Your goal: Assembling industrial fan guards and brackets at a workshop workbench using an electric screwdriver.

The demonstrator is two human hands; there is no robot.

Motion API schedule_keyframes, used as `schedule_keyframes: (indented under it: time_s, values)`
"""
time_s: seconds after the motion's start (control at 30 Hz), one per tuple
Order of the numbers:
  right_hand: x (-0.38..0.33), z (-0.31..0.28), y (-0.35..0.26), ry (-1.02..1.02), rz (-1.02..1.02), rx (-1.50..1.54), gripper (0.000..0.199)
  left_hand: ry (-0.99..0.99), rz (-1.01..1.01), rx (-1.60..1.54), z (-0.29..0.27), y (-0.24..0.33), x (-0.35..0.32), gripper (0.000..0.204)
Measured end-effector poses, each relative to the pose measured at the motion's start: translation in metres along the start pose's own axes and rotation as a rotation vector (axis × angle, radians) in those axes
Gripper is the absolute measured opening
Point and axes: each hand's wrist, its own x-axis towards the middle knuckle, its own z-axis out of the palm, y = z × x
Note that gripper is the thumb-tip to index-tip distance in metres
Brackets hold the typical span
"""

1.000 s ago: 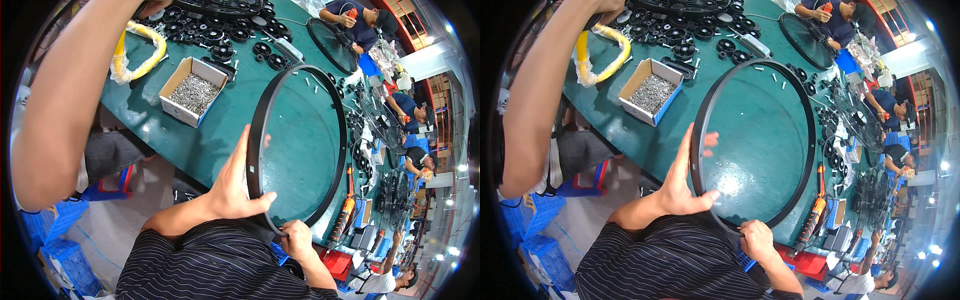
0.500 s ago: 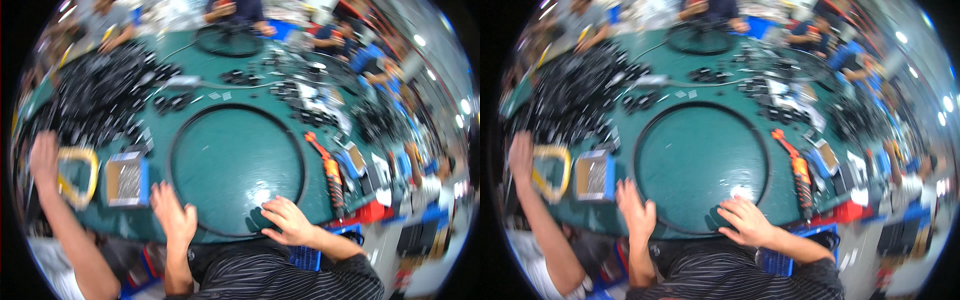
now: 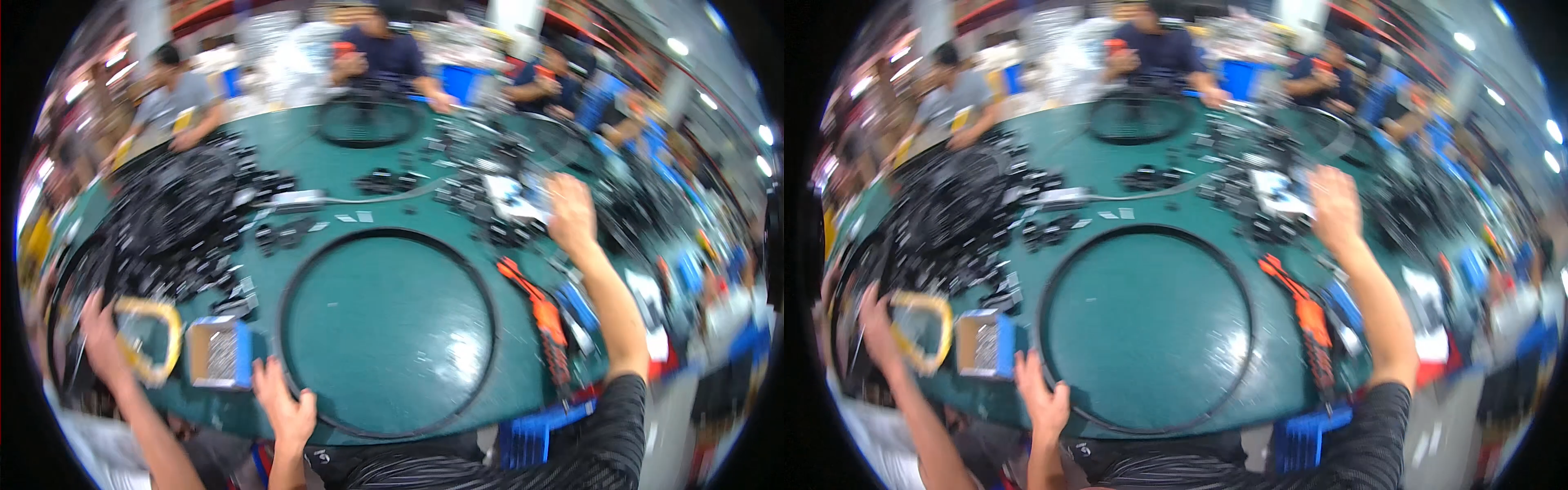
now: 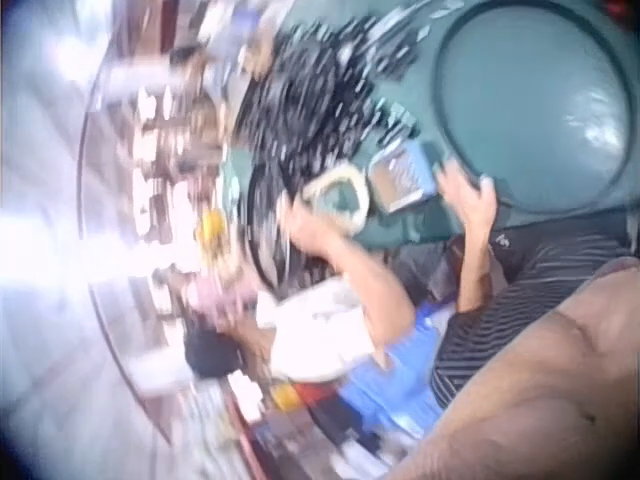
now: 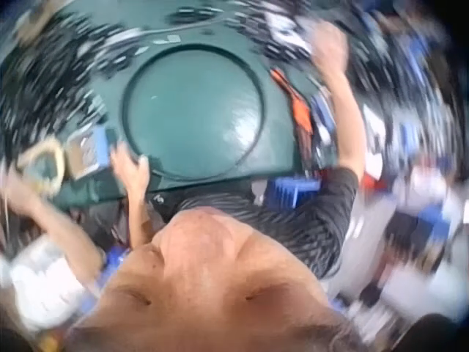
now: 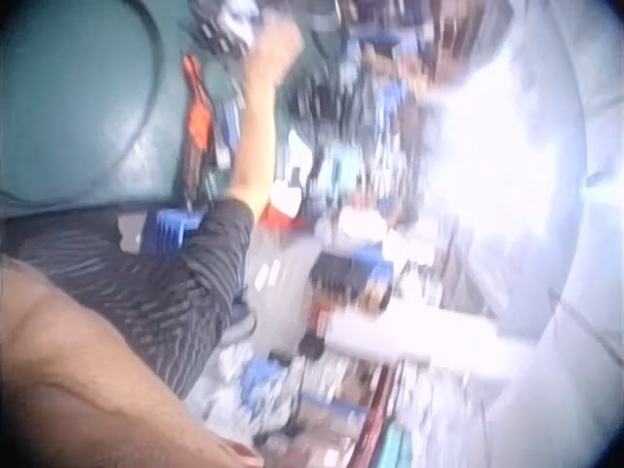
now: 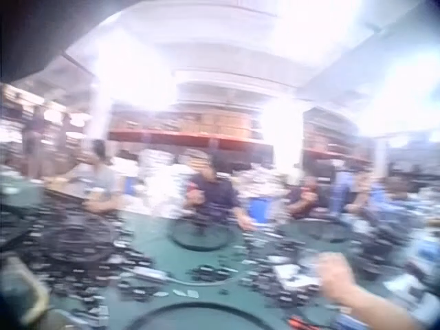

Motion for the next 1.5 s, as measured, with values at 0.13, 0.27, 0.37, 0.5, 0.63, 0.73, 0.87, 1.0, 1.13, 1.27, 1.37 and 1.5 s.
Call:
schedule_keyframes:
  time_s: [0.13, 0.27, 0.37, 0.5, 0.63, 0.73, 0.87, 1.0, 1.13, 1.27, 1.37, 1.5]
  values:
    - [0.033, 0.062, 0.038, -0.018, -0.045, -0.137, 0.060, -0.054, 0.102, -0.022, 0.018, 0.005, 0.011, 0.079]
    - [0.086, 0.101, 0.008, -0.119, -0.106, -0.115, 0.048, -0.022, 0.004, -0.013, 0.001, 0.006, 0.003, 0.078]
    - [0.105, 0.129, -0.004, -0.119, -0.156, -0.025, 0.041, 0.017, -0.025, -0.096, -0.005, 0.002, -0.006, 0.074]
    - [0.077, 0.207, 0.037, -0.221, -0.127, 0.032, 0.035, 0.016, -0.016, -0.075, 0.005, 0.013, 0.005, 0.074]
    - [0.075, 0.237, 0.052, -0.229, -0.104, -0.010, 0.023, -0.015, -0.020, -0.067, 0.008, 0.015, 0.007, 0.074]
    - [0.079, 0.255, 0.055, -0.169, -0.131, -0.038, 0.025, -0.012, -0.036, -0.063, 0.006, 0.016, 0.004, 0.074]
    - [0.077, 0.267, 0.088, -0.045, 0.003, 0.188, 0.034, -0.022, -0.054, -0.074, 0.002, 0.018, 0.002, 0.074]
    - [0.082, 0.239, 0.089, 0.136, 0.115, 0.305, 0.057, -0.010, -0.043, -0.067, -0.005, 0.016, -0.003, 0.073]
    - [0.080, 0.161, 0.110, 0.246, 0.135, 0.262, 0.045, -0.008, -0.013, -0.088, 0.006, 0.018, 0.012, 0.070]
    - [0.110, 0.003, 0.062, 0.359, 0.280, 0.329, 0.034, 0.038, -0.011, -0.132, 0.005, 0.024, 0.013, 0.067]
    - [0.110, -0.058, 0.053, 0.560, 0.373, 0.605, 0.042, 0.176, 0.113, -0.078, -0.003, 0.013, 0.008, 0.069]
    - [0.046, -0.157, 0.072, 0.629, 0.717, 1.261, 0.033, 0.085, 0.201, -0.409, -0.002, 0.050, 0.046, 0.068]
